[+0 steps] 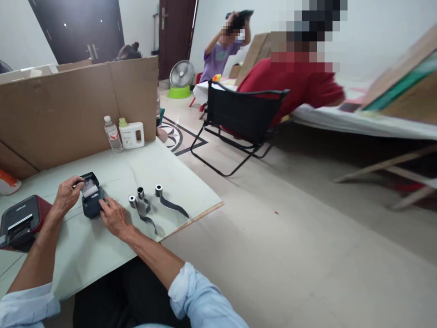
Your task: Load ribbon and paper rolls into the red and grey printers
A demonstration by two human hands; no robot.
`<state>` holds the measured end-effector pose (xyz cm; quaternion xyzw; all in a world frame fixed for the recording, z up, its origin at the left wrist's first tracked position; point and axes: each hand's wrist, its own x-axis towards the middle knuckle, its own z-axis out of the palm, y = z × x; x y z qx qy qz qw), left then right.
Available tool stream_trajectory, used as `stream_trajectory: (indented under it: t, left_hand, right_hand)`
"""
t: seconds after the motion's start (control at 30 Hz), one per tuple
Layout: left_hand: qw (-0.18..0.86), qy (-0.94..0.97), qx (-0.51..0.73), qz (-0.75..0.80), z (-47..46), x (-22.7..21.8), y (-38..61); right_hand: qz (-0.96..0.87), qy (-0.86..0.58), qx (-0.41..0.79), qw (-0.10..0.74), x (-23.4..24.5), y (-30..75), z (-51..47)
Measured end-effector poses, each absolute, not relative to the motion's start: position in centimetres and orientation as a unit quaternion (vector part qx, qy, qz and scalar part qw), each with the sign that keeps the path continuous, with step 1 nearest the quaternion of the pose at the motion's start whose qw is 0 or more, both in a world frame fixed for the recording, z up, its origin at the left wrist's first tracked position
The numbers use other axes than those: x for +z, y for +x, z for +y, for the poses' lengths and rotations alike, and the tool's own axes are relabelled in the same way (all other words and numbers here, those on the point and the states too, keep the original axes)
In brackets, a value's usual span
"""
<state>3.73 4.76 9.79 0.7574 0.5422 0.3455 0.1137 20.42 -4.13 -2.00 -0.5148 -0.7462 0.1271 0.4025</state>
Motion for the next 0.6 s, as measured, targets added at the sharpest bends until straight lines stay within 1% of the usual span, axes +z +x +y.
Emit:
stream_trajectory:
  t: [0.17, 0.3, 0.43, 0.6]
  left_hand:
    - [0.155, 0.781, 0.328, 0.508, 5.2, 12.6, 7.5]
    - [0.187, 0.803, 0.315, 0.469, 6.4, 13.6, 11.7]
    - [0.214, 0.834, 0.28, 0.424, 7.9, 13.2, 16.5]
    - [0.256, 0.861, 0.231, 0.375, 9.1, 11.0, 21.7]
  right_hand:
    - [-0.748, -0.516, 0.12, 0.4, -2.0, 20.5, -4.0]
    - [-0.752, -0.517, 0.106, 0.395, -2.0, 20.3, -3.7]
    - [-0.748, -0.529, 0.095, 0.388, -1.7, 20.2, -3.6]
    - [-0.767, -0.521, 0.096, 0.362, -1.3, 20.4, -3.4]
